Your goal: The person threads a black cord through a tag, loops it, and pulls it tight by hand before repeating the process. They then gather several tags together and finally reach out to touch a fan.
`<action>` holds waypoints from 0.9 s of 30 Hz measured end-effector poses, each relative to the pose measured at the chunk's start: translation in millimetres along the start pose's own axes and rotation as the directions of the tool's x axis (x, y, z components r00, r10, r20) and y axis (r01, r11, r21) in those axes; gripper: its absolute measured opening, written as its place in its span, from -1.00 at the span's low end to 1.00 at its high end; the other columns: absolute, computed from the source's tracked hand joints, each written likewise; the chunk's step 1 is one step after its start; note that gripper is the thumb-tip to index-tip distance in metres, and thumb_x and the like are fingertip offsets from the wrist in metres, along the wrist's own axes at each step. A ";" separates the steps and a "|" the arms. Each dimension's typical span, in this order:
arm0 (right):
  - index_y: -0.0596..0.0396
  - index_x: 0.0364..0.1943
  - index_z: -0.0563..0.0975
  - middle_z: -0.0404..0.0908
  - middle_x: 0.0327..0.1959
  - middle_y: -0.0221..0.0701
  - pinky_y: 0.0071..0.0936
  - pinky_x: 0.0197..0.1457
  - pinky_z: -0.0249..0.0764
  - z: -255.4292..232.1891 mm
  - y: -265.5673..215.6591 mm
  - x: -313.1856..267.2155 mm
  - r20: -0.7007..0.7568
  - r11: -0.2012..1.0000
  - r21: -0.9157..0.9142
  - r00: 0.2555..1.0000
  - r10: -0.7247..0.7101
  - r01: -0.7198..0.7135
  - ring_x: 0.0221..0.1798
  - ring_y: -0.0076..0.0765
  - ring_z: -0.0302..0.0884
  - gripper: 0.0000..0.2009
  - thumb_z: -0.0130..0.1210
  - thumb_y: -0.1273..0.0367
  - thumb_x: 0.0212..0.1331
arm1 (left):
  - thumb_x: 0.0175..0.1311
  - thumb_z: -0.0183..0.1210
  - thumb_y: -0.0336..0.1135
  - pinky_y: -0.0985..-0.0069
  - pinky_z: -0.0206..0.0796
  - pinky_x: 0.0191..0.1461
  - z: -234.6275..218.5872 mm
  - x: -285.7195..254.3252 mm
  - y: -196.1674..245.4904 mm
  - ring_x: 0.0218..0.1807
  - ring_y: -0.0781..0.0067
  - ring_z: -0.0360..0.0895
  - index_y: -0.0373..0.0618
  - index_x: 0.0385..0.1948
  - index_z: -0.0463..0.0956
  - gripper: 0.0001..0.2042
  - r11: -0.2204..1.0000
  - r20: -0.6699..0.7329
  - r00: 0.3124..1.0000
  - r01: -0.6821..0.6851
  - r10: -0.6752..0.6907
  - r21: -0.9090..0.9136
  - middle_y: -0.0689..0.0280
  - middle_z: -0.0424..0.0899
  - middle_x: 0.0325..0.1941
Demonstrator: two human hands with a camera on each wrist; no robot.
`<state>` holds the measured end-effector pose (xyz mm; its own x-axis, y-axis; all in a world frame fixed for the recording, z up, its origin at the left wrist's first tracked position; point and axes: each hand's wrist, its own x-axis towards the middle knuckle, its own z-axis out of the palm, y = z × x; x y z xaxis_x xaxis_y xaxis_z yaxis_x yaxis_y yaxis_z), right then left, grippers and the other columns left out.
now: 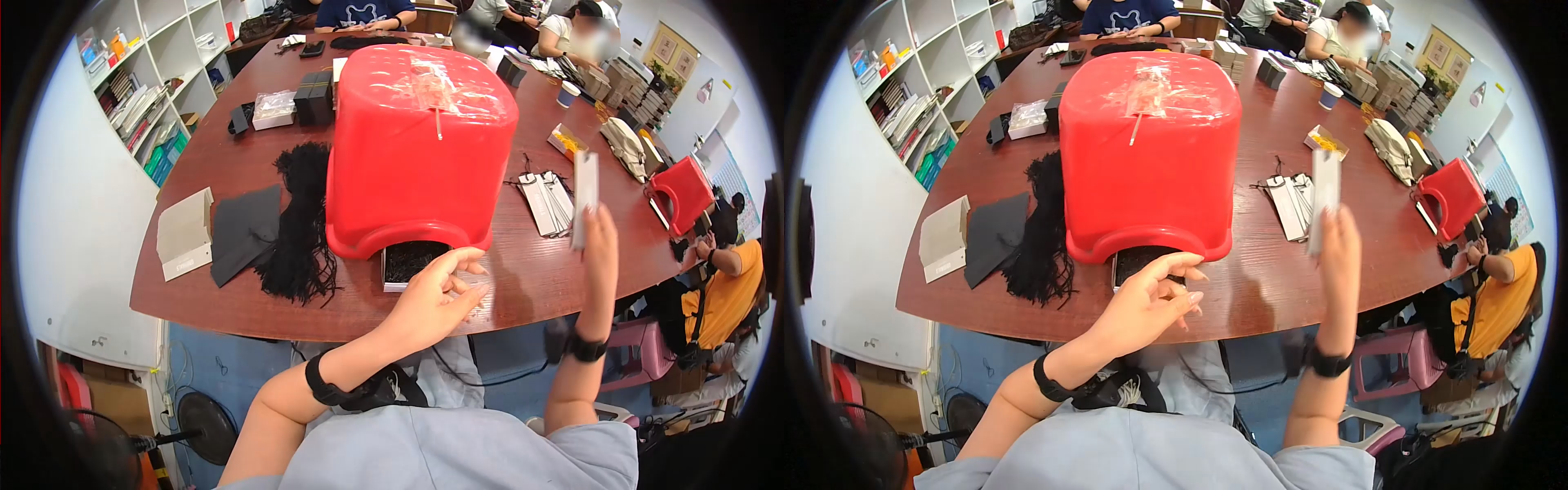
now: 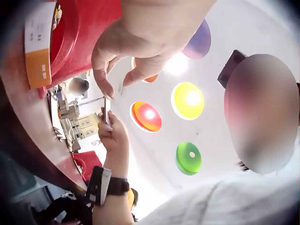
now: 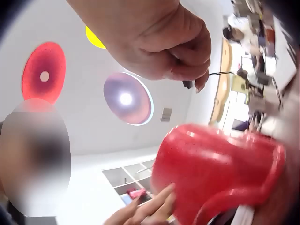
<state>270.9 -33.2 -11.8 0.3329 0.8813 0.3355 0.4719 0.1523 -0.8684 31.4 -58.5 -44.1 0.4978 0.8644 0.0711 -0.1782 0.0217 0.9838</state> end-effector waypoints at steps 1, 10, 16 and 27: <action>0.13 -0.40 0.35 0.29 -0.69 -0.51 -0.72 -0.72 0.13 -5.7 7.7 18.8 -0.003 0.998 -0.040 0.999 -0.051 0.051 -0.69 -0.69 0.23 -0.79 -0.23 0.29 0.21 | 0.11 0.01 -0.47 0.68 0.35 -0.34 -3.0 -4.5 0.1 -0.32 0.63 0.42 -0.21 0.01 0.19 -0.62 0.999 -0.002 1.000 0.012 -0.012 0.045 0.25 0.35 -0.10; 0.21 -0.52 0.32 0.42 -0.61 -0.10 -0.26 -0.47 0.31 18.1 107.5 73.4 0.292 0.708 -0.668 0.956 -0.035 0.230 -0.59 -0.06 0.41 -0.76 0.02 0.30 0.00 | 0.08 0.06 -0.43 0.73 0.32 -0.39 -49.2 -50.5 -0.4 -0.36 0.68 0.40 -0.17 -0.19 0.39 -0.77 0.957 -0.143 0.986 -0.035 0.080 0.288 0.31 0.44 -0.21; 0.15 -0.39 0.34 0.44 -0.60 -0.13 -0.21 -0.37 0.31 17.9 95.9 50.8 0.351 0.498 -0.784 0.926 -0.135 0.370 -0.43 0.00 0.41 -0.75 0.11 0.33 -0.11 | 0.04 0.07 -0.46 0.69 0.31 -0.40 -104.3 -80.6 16.2 -0.38 0.63 0.44 -0.22 -0.33 0.45 -0.85 0.825 -0.414 0.871 0.017 0.266 0.565 0.29 0.46 -0.31; 0.10 -0.43 0.43 0.47 -0.71 -0.29 -0.28 -0.48 0.31 15.1 38.8 14.7 0.223 0.668 -0.659 0.938 -0.267 0.347 -0.56 -0.13 0.44 -0.82 0.11 0.34 -0.11 | -0.07 0.07 -0.46 0.39 0.32 -0.20 -209.0 -77.5 1.1 -0.23 0.17 0.45 -0.08 -0.29 0.48 -0.76 0.150 -0.279 0.871 0.237 0.406 0.960 0.25 0.47 -0.27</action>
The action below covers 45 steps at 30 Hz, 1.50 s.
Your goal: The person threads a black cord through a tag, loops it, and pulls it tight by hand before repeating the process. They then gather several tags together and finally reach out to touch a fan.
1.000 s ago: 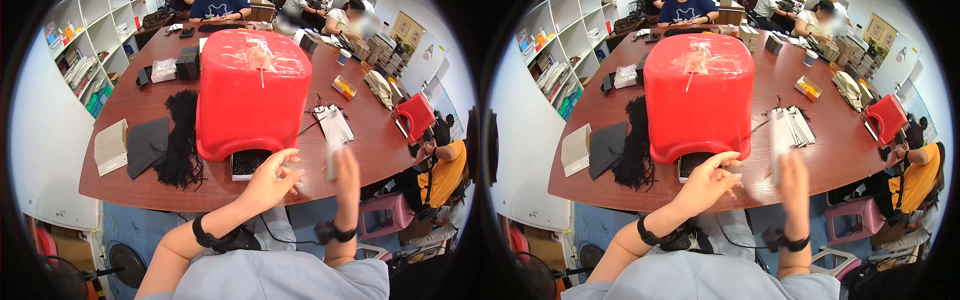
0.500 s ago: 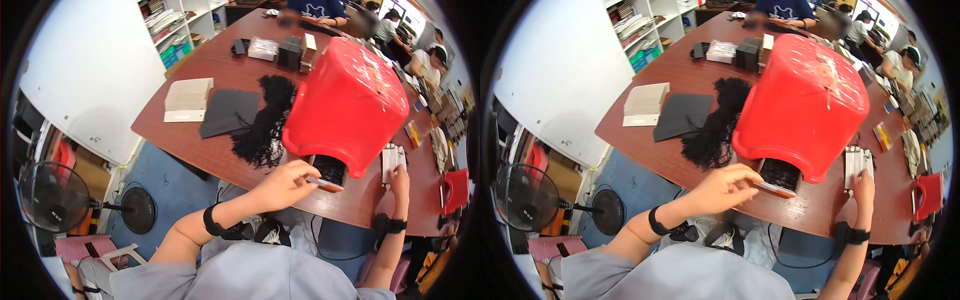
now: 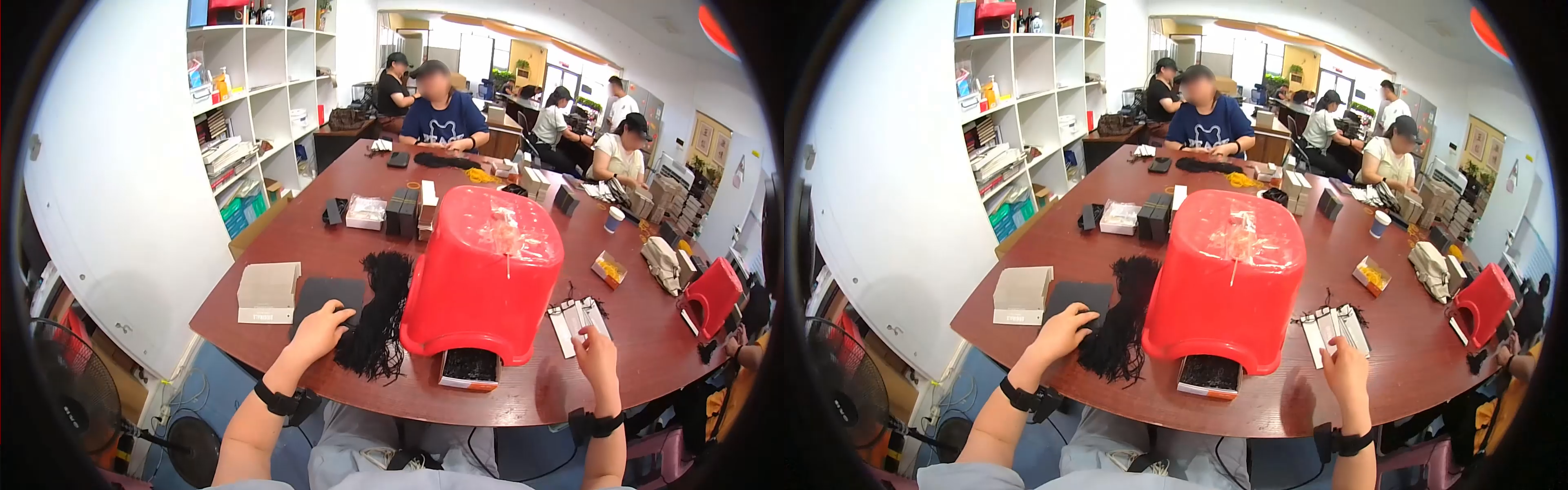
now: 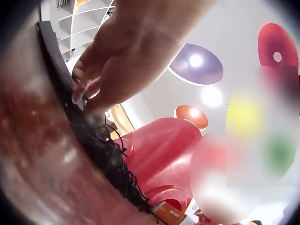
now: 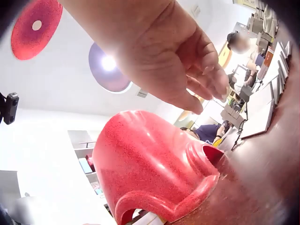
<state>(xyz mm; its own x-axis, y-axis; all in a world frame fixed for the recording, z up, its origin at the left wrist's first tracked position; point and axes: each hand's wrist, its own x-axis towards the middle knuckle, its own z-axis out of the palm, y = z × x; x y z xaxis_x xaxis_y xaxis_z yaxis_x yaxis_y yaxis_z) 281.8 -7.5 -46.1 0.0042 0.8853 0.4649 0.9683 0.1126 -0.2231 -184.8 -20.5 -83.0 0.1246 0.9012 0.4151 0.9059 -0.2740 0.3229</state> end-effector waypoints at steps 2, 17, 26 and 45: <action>0.09 -0.43 0.43 0.47 -0.71 -0.29 -0.27 -0.48 0.31 -4.6 -7.6 -5.4 0.009 1.000 0.028 1.000 -0.012 0.011 -0.56 -0.13 0.44 -0.82 0.11 0.34 -0.11 | -0.05 0.05 -0.44 0.39 0.33 -0.20 6.8 -0.7 -4.7 -0.27 0.19 0.47 -0.09 -0.38 0.53 -0.84 0.999 -0.054 0.998 -0.044 0.042 -0.022 0.23 0.48 -0.24; 0.10 -0.50 0.47 0.46 -0.74 -0.31 -0.37 -0.57 0.28 -11.3 -18.6 -39.9 0.070 0.985 0.171 0.997 -0.038 0.025 -0.64 -0.20 0.43 -0.90 0.10 0.38 -0.09 | -0.01 0.03 -0.41 0.34 0.33 -0.23 -14.5 8.6 7.7 -0.29 0.12 0.47 -0.21 -0.48 0.49 -0.89 0.995 -0.234 0.970 -0.037 0.059 0.096 0.17 0.49 -0.26; 0.24 -0.38 0.45 0.39 -0.74 -0.44 -0.74 -0.70 0.20 -13.1 -59.8 -57.7 0.197 0.824 0.551 0.980 0.027 -0.133 -0.70 -0.69 0.32 -0.91 -0.02 0.49 0.05 | 0.02 0.04 -0.50 0.66 0.27 -0.45 -59.0 -0.2 70.7 -0.50 0.58 0.45 -0.28 -0.79 0.39 -0.79 0.544 0.094 0.991 0.129 -0.092 -0.829 0.10 0.53 -0.23; 0.07 -0.53 0.53 0.45 -0.55 -0.32 -0.33 -0.41 0.38 52.6 -121.7 -25.4 0.240 0.922 0.243 0.902 -0.359 0.303 -0.46 -0.17 0.46 -0.90 0.10 0.40 -0.21 | 0.10 -0.01 -0.53 0.68 0.37 -0.25 33.4 -3.1 165.4 -0.32 0.57 0.52 -0.35 -0.34 0.42 -0.88 0.590 0.111 0.993 0.075 0.025 -0.804 0.26 0.59 -0.38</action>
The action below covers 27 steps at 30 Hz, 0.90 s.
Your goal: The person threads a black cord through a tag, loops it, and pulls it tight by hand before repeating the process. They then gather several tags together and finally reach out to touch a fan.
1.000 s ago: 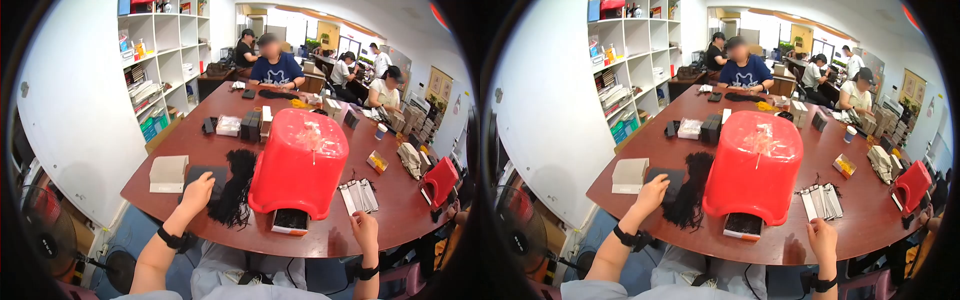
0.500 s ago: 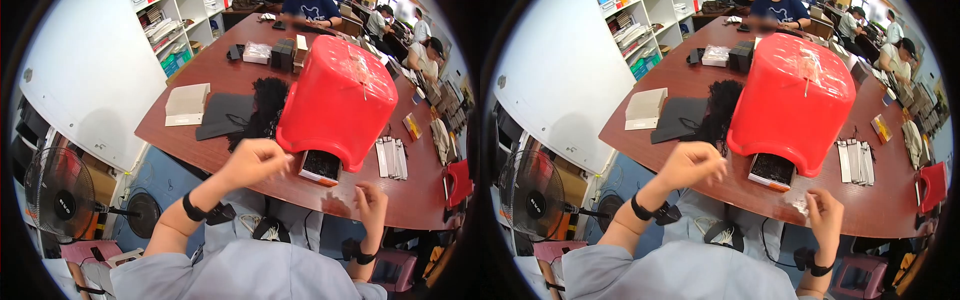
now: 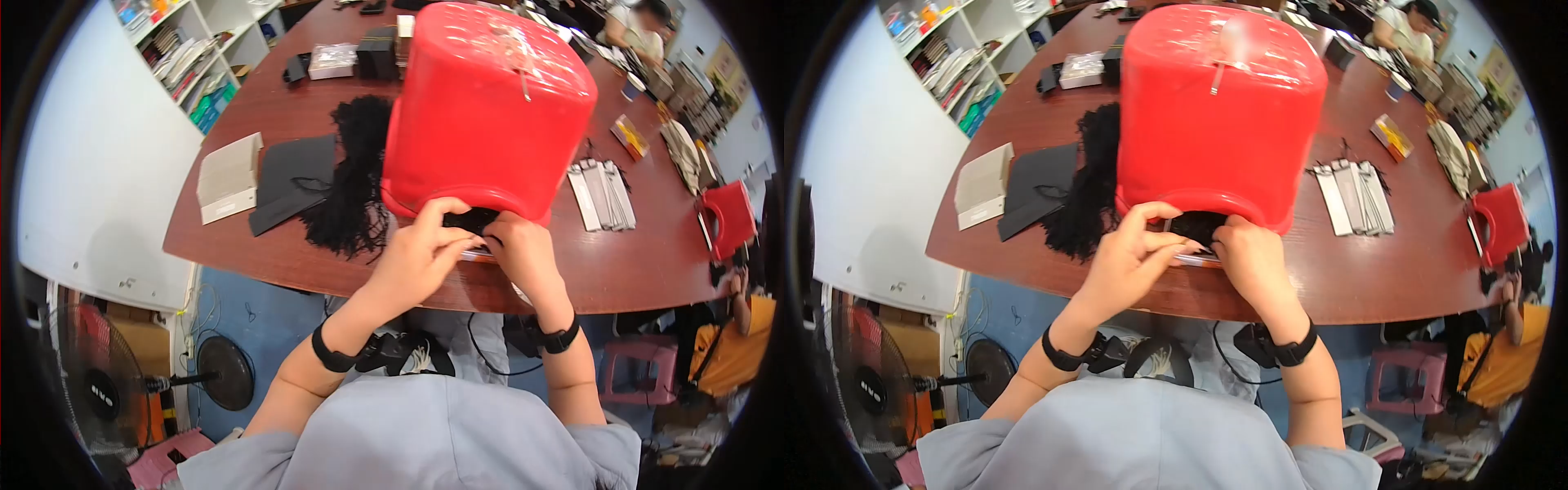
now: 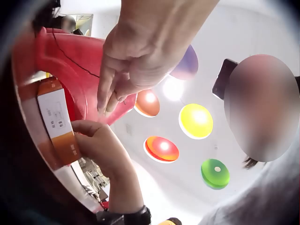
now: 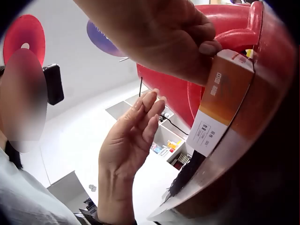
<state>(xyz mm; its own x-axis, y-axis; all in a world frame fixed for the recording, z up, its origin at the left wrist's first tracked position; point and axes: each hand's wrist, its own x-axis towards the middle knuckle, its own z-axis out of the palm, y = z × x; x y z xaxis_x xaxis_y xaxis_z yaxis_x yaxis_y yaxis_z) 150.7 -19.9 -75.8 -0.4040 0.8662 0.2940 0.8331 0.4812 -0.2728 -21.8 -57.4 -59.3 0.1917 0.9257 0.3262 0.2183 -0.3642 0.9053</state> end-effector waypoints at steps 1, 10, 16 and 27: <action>0.08 -0.55 0.53 0.47 -0.54 -0.33 -0.35 -0.40 0.38 -0.1 -0.9 0.4 0.003 1.000 0.019 1.000 0.016 -0.016 -0.45 -0.17 0.46 -0.91 0.10 0.41 -0.20 | 0.09 0.00 -0.54 0.68 0.38 -0.26 0.4 -1.0 -3.2 -0.32 0.59 0.52 -0.35 -0.39 0.43 -0.91 0.995 -0.030 0.998 0.059 -0.061 -0.078 0.25 0.59 -0.39; 0.13 -0.47 0.55 0.53 -0.58 -0.33 -0.54 -0.54 0.37 -2.7 -9.8 -2.0 -0.166 0.851 0.494 0.942 0.293 -0.178 -0.61 -0.43 0.46 -0.90 0.12 0.48 -0.15 | 0.01 0.10 -0.54 0.78 0.28 -0.48 5.3 6.2 -4.5 -0.51 0.70 0.45 -0.29 -0.43 0.49 -0.92 0.973 -0.145 0.982 0.087 -0.119 -0.213 0.31 0.54 -0.52; 0.28 -0.40 0.53 0.56 -0.55 -0.38 -0.78 -0.65 0.28 -13.9 -28.7 -7.6 -0.103 0.368 0.921 0.827 0.552 -0.130 -0.67 -0.69 0.37 -0.90 0.09 0.54 -0.05 | -0.12 0.16 -0.52 0.62 0.02 -0.68 20.5 5.4 -3.1 -0.75 0.58 0.23 -0.19 -0.52 0.53 -0.92 0.969 -0.263 0.941 -0.172 0.214 0.175 0.34 0.32 -0.77; 0.28 -0.42 0.52 0.55 -0.55 -0.40 -0.77 -0.63 0.35 -13.5 -31.4 -11.7 -0.247 0.453 0.891 0.813 0.527 -0.024 -0.63 -0.69 0.41 -0.91 0.10 0.58 -0.07 | -0.14 0.17 -0.58 0.68 -0.04 -0.68 22.8 7.5 -7.7 -0.76 0.69 0.16 -0.25 -0.52 0.53 -0.91 0.933 -0.217 0.927 -0.244 0.305 0.265 0.37 0.32 -0.77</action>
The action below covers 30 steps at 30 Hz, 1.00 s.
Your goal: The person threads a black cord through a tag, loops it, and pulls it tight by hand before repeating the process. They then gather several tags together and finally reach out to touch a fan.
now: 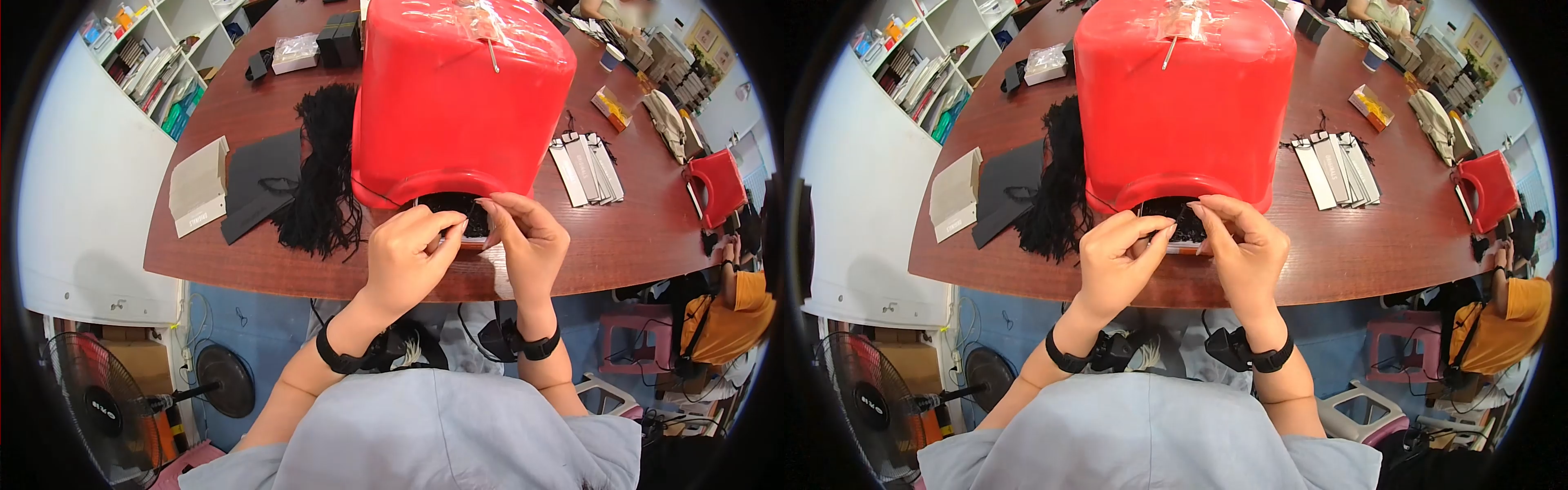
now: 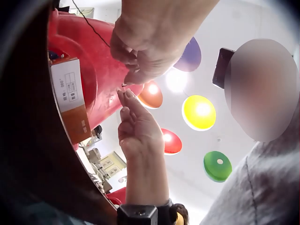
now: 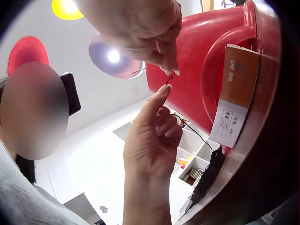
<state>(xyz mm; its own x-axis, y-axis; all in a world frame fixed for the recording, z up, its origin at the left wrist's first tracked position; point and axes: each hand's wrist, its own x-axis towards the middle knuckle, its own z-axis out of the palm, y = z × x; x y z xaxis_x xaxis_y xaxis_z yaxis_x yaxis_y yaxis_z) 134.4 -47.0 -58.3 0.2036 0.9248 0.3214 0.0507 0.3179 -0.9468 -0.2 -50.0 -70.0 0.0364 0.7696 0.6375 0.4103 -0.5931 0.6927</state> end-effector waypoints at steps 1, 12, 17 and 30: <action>0.28 -0.42 0.52 0.55 -0.54 -0.40 -0.77 -0.62 0.36 0.0 -0.7 0.0 0.002 1.000 0.003 1.000 -0.003 0.003 -0.62 -0.68 0.42 -0.91 0.10 0.58 -0.07 | -0.13 0.17 -0.58 0.69 -0.04 -0.68 -0.2 0.3 0.2 -0.76 0.69 0.16 -0.25 -0.52 0.53 -0.91 1.000 -0.005 1.000 0.010 -0.010 -0.003 0.37 0.33 -0.76; 0.31 -0.38 0.47 0.56 -0.50 -0.32 -0.74 -0.58 0.41 3.0 -1.3 -6.2 0.058 0.997 0.058 0.997 -0.049 0.046 -0.52 -0.65 0.47 -0.88 0.08 0.60 -0.07 | -0.09 0.16 -0.54 0.66 0.08 -0.64 2.2 -0.1 2.5 -0.70 0.62 0.28 -0.24 -0.49 0.53 -0.91 0.993 -0.082 0.990 0.112 -0.115 -0.038 0.32 0.41 -0.70; 0.31 -0.33 0.44 0.56 -0.50 -0.30 -0.74 -0.57 0.40 0.1 -2.1 -8.6 0.115 0.996 0.086 0.992 -0.044 0.034 -0.53 -0.64 0.46 -0.83 0.08 0.62 -0.08 | -0.07 0.14 -0.53 0.58 0.10 -0.64 -3.6 0.9 4.9 -0.70 0.50 0.30 -0.22 -0.49 0.52 -0.92 0.995 -0.060 0.995 0.077 -0.081 -0.064 0.28 0.39 -0.71; 0.18 0.09 0.13 0.39 -0.08 -0.17 -0.36 0.04 0.31 6.2 -1.4 -19.9 0.746 0.403 0.490 0.611 0.264 -0.773 0.00 -0.24 0.35 -0.48 -0.36 0.06 0.21 | -0.06 0.12 -0.48 0.61 0.15 -0.57 -15.6 -13.2 30.7 -0.63 0.48 0.35 -0.17 -0.54 0.53 -0.96 0.890 0.400 0.915 0.146 0.044 -0.432 0.30 0.46 -0.65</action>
<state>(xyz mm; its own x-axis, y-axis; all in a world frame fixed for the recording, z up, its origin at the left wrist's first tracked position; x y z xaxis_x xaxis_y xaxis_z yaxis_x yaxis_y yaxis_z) 124.2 -64.6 -63.3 -0.5917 0.8051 -0.0406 -0.6160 -0.4840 -0.6215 -2.3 -82.0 -51.8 0.4161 0.7729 0.4790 -0.0230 -0.5176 0.8553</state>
